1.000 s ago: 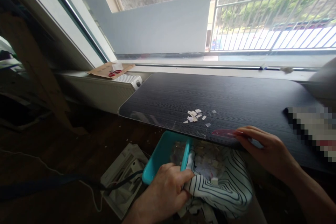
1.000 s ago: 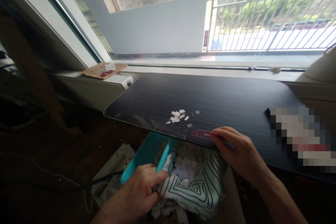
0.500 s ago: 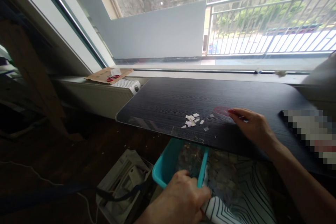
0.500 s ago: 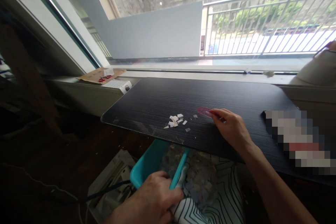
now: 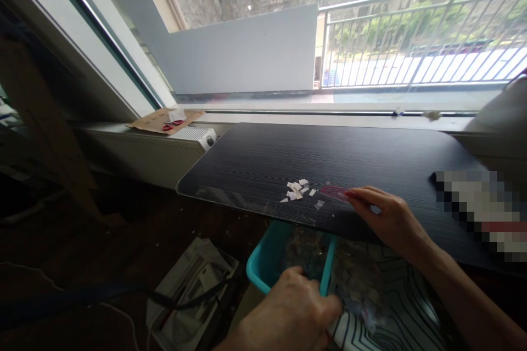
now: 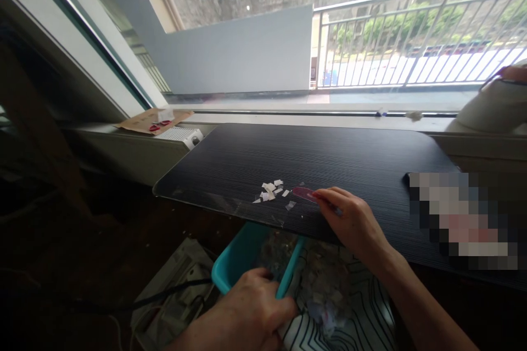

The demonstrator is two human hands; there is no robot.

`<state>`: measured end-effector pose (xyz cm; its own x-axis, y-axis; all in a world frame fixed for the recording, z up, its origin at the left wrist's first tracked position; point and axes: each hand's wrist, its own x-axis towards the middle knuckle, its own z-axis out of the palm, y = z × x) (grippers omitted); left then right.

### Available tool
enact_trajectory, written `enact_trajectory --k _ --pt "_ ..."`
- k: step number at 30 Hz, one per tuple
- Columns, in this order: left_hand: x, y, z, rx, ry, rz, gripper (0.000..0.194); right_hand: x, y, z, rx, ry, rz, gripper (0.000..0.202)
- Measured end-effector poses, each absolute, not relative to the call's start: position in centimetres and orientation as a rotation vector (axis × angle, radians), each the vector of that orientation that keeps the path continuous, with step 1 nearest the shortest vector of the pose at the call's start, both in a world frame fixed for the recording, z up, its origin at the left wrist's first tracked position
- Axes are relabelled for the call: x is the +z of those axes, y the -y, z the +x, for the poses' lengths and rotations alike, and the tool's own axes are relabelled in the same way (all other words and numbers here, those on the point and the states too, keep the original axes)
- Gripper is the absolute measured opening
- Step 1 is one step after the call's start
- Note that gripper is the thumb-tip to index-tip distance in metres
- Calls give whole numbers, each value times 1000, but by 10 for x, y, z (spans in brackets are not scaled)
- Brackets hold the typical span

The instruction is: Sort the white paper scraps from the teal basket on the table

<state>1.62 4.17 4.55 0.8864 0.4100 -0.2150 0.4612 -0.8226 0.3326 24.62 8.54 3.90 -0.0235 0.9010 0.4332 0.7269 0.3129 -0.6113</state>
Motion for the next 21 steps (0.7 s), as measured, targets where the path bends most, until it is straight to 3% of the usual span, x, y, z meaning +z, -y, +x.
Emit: enact_trajectory --k 4,9,21 --pt "44 -42 20 -184 -625 2761 15 35 -75 245 357 1851 -1409 17" --pt "44 -42 21 -161 -625 2800 17 30 -59 244 193 1763 -1491 17" --pt "52 -42 20 -153 -610 2800 16 34 -59 222 333 1818 -1375 16"
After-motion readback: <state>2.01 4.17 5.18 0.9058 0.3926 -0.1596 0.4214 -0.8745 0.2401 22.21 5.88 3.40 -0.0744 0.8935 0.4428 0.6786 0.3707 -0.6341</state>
